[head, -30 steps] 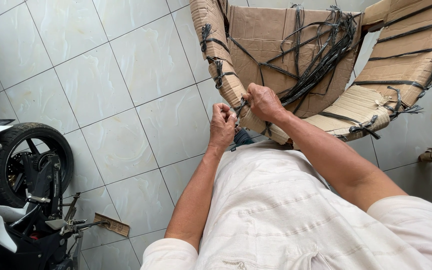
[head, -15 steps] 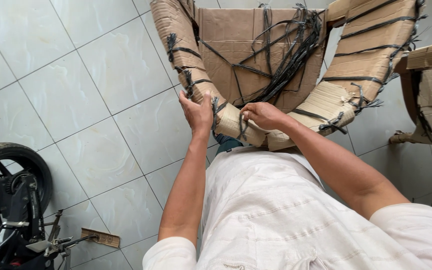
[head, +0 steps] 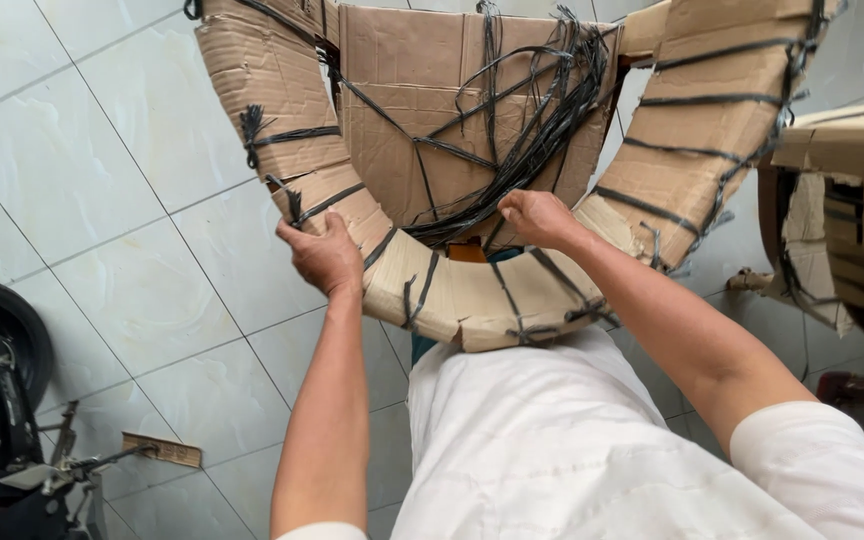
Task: The person constructs a curved frame by tying pieces of cardboard together with black plastic cord.
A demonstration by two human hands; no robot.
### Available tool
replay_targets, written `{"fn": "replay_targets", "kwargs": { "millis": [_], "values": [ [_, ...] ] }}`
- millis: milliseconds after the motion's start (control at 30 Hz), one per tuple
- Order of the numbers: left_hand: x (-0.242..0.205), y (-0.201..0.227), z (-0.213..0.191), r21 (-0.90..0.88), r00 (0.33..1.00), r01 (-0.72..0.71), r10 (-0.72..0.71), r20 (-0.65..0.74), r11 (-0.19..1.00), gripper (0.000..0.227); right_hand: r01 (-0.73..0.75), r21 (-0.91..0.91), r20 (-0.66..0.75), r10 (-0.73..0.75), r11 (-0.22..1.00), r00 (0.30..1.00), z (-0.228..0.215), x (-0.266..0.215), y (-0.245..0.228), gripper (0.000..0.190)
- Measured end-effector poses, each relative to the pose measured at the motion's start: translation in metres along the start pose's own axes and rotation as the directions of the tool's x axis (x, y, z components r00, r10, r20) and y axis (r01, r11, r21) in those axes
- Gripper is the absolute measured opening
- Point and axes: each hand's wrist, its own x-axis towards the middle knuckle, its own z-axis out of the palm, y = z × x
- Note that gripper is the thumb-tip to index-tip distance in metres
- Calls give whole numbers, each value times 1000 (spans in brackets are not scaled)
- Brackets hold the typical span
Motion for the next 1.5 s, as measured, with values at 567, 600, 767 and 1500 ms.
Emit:
{"fn": "replay_targets", "kwargs": {
  "millis": [567,600,767,1500],
  "values": [
    [-5,47,-24,11,1000,-21,21,-4,1000,53,319,-480,6,-361,817,933,-67,225,-17,91],
    [-5,47,-24,22,999,-33,33,-11,999,53,320,-516,5,-371,795,929,-69,232,-21,93],
    [-3,49,-22,51,1000,-27,28,-13,998,52,266,-738,-14,-409,620,913,-50,280,0,68],
    [-4,13,-5,3,999,-1,2,-54,1000,61,439,358,-212,-387,824,898,-165,47,-46,11]
  ]
}}
